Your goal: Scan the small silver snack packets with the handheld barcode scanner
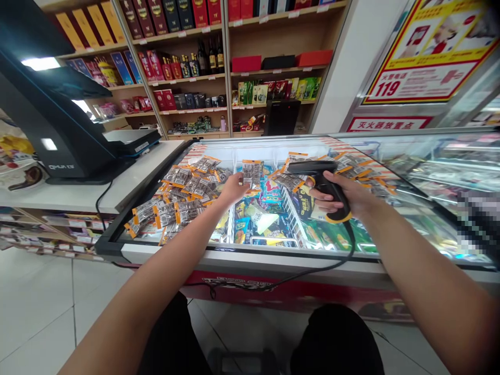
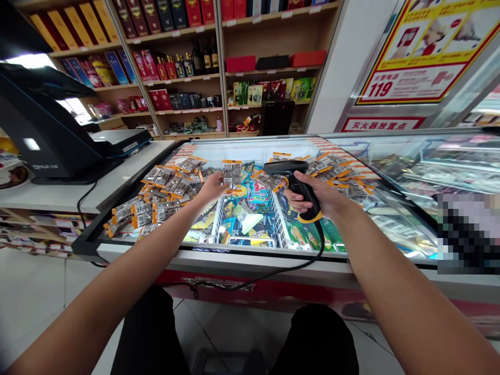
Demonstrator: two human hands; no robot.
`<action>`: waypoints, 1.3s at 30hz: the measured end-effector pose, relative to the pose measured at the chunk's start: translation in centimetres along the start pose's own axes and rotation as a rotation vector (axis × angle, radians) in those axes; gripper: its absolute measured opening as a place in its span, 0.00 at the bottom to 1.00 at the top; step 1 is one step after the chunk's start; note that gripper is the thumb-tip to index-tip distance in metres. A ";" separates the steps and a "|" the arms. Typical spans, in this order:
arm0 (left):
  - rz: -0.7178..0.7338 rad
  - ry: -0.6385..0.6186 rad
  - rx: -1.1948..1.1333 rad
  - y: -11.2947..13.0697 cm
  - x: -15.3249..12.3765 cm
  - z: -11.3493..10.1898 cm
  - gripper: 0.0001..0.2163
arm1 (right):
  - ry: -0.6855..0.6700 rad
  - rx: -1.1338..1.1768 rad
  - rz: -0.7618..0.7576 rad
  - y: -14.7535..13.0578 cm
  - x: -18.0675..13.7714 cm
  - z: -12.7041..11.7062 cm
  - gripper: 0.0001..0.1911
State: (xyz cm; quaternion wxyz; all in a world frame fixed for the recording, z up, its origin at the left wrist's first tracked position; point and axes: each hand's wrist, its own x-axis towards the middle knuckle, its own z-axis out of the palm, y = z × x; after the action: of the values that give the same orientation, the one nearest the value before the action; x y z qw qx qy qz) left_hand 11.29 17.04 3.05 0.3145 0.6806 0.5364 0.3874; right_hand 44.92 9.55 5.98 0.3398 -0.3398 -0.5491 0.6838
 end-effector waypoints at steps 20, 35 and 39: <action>0.027 -0.071 0.149 1.9 -1.5 1.3 0.04 | -0.037 0.132 -0.030 -0.2 0.0 1.2 0.31; 0.267 -0.365 0.699 3.4 -4.5 0.3 0.26 | 0.095 0.153 -0.021 -0.5 0.3 0.7 0.31; 0.297 -0.449 0.630 4.6 -4.0 3.0 0.36 | 0.135 0.185 -0.070 -0.9 0.0 0.6 0.27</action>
State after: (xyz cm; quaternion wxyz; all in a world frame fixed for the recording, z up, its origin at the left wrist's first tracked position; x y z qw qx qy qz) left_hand 15.61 12.03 4.62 0.1409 0.8811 0.4429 0.0872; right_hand 44.47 9.37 6.99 0.4296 -0.3328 -0.4712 0.6947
